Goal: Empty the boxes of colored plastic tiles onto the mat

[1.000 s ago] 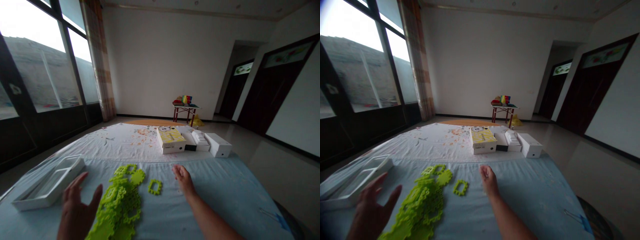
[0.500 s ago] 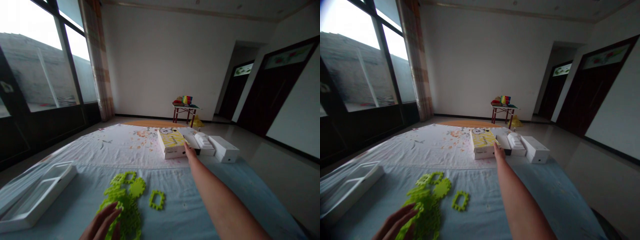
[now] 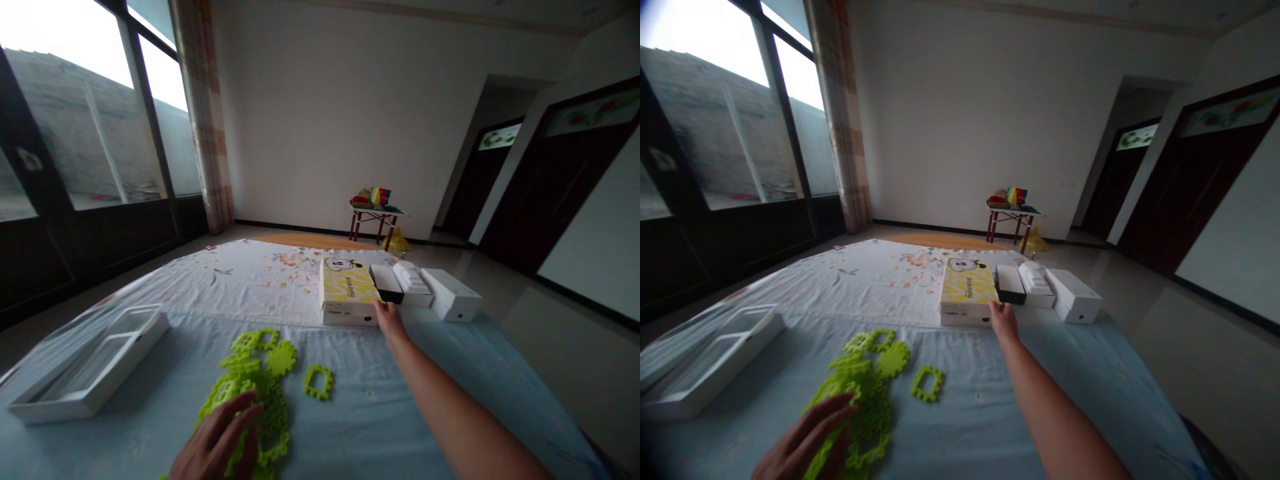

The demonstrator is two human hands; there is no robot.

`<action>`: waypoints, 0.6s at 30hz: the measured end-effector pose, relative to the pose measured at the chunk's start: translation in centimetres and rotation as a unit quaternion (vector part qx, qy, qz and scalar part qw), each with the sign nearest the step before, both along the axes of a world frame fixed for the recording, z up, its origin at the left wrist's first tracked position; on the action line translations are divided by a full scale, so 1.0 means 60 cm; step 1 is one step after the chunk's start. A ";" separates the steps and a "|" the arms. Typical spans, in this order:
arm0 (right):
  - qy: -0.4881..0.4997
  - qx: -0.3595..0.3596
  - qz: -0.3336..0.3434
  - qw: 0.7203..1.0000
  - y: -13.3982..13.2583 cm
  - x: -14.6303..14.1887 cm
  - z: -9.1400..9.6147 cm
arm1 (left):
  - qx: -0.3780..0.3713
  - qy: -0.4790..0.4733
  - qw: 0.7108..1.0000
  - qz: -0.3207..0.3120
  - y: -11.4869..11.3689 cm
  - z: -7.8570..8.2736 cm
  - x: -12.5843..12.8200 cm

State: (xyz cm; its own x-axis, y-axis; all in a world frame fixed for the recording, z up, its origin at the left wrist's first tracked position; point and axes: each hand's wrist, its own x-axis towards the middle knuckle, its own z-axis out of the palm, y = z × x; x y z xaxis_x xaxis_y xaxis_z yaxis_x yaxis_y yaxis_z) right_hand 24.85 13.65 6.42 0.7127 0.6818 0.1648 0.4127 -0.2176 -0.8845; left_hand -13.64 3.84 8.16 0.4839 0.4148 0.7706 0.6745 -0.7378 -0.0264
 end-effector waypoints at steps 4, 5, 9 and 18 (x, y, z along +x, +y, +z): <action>0.001 -0.004 0.018 1.000 -0.049 0.023 -0.008 | -0.033 0.010 0.999 -0.003 -0.015 0.005 0.009; 0.006 -0.007 0.018 1.000 -0.054 0.027 -0.007 | -0.037 0.012 0.999 -0.005 -0.017 0.006 0.012; 0.048 -0.049 0.038 0.997 -0.041 0.023 0.007 | -0.031 0.021 0.999 -0.020 -0.021 0.012 0.022; 0.033 -0.067 0.041 0.996 0.014 -0.038 0.022 | -0.034 0.039 0.998 -0.025 -0.024 0.014 0.024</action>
